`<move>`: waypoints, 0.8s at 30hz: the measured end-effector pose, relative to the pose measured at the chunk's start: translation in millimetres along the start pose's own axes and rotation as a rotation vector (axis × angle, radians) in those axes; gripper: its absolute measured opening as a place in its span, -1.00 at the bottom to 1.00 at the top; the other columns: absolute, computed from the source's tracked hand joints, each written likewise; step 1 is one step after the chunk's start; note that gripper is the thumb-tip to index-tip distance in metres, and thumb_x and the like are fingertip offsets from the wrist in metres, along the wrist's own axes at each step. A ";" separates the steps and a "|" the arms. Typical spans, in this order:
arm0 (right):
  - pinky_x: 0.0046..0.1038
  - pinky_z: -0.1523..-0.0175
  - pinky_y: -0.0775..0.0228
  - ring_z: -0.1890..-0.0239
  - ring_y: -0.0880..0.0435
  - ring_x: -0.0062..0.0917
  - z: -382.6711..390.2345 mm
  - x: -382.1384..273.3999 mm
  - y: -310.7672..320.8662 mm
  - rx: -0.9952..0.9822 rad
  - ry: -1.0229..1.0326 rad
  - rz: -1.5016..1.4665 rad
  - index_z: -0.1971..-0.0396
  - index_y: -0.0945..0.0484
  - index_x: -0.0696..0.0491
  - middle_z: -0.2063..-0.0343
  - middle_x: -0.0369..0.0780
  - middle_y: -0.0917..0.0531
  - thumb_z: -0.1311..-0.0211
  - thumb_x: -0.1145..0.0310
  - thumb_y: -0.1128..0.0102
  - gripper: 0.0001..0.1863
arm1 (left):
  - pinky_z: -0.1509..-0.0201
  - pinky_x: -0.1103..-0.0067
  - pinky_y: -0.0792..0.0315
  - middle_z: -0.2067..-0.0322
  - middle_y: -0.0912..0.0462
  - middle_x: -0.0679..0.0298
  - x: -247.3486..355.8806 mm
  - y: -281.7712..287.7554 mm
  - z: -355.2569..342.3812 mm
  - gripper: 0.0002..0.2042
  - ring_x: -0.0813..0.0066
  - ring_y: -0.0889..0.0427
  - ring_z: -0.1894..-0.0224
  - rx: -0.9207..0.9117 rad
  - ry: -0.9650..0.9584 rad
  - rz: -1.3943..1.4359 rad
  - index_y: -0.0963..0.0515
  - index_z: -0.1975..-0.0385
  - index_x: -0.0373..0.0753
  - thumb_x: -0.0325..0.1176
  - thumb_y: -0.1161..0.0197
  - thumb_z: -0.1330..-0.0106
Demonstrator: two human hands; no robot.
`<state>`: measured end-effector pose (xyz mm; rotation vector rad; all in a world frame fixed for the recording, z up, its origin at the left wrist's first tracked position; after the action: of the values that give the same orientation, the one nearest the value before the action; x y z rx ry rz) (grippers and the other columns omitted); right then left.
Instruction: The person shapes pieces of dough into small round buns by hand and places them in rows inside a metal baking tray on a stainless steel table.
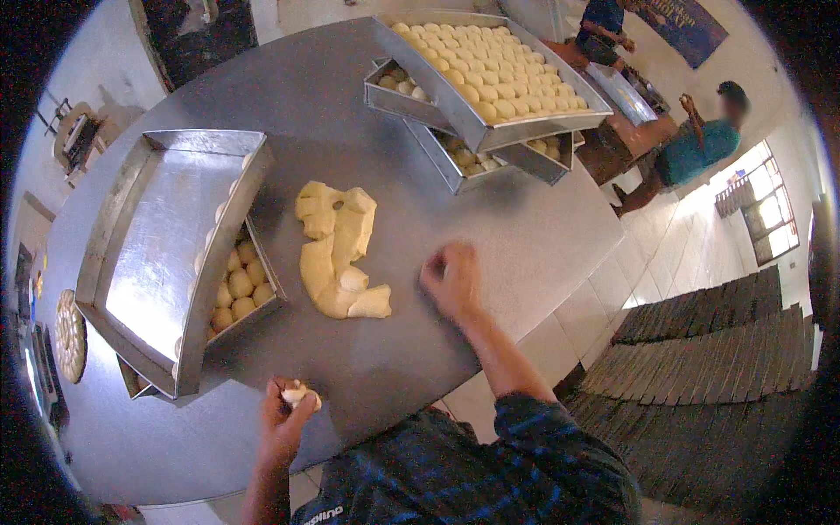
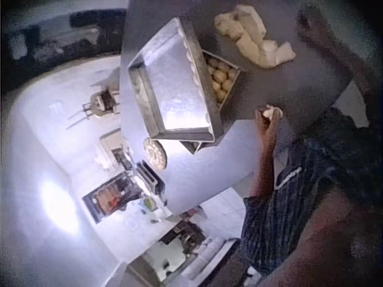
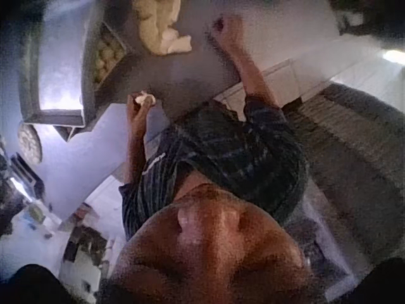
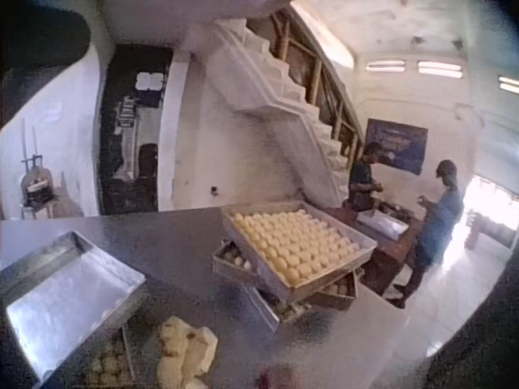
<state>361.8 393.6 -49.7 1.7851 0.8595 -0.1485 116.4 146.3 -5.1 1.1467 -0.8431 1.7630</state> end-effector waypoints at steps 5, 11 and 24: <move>-0.17 0.09 -0.20 0.25 -0.41 -0.22 8.3 49.2 31.6 0.004 0.060 0.014 0.52 -0.39 0.08 0.45 -0.13 -0.47 0.18 0.43 -0.24 -0.79 | 0.45 0.66 -0.32 0.53 -0.39 0.41 -17.9 22.3 6.2 -0.76 0.65 -0.42 0.47 0.101 -0.050 -0.035 -0.26 0.44 -0.13 -0.55 -0.23 -0.11; -0.23 0.03 -0.21 0.22 -0.40 -0.17 -3.8 8.1 10.7 0.002 0.087 0.021 0.46 -0.43 0.10 0.36 -0.08 -0.49 0.11 0.45 -0.18 -0.83 | 0.31 0.61 -0.39 0.42 -0.46 0.34 -5.0 2.0 12.2 -0.79 0.58 -0.48 0.32 0.008 0.061 -0.071 -0.35 0.41 -0.18 -0.51 -0.29 -0.10; -0.35 0.15 -0.37 0.22 -0.51 -0.37 -2.7 48.2 59.9 -0.212 -0.321 -0.168 0.30 -0.47 0.16 0.30 -0.18 -0.51 0.05 0.44 -0.06 -0.75 | 0.45 0.73 -0.22 0.43 -0.38 0.40 -56.3 139.7 84.8 -0.75 0.74 -0.33 0.41 0.360 -0.077 0.198 -0.29 0.44 -0.16 -0.46 -0.30 -0.09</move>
<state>433.0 410.5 -25.7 1.4419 0.7606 -0.4261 32.7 -0.9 -39.6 1.4104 -0.7210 2.1058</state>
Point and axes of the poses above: each hand's wrist, its own z-axis away from the middle knuckle, its own y-axis out of the back of the hand, x = y × z, the point moved 3 cm from there along -z, towards the middle knuckle
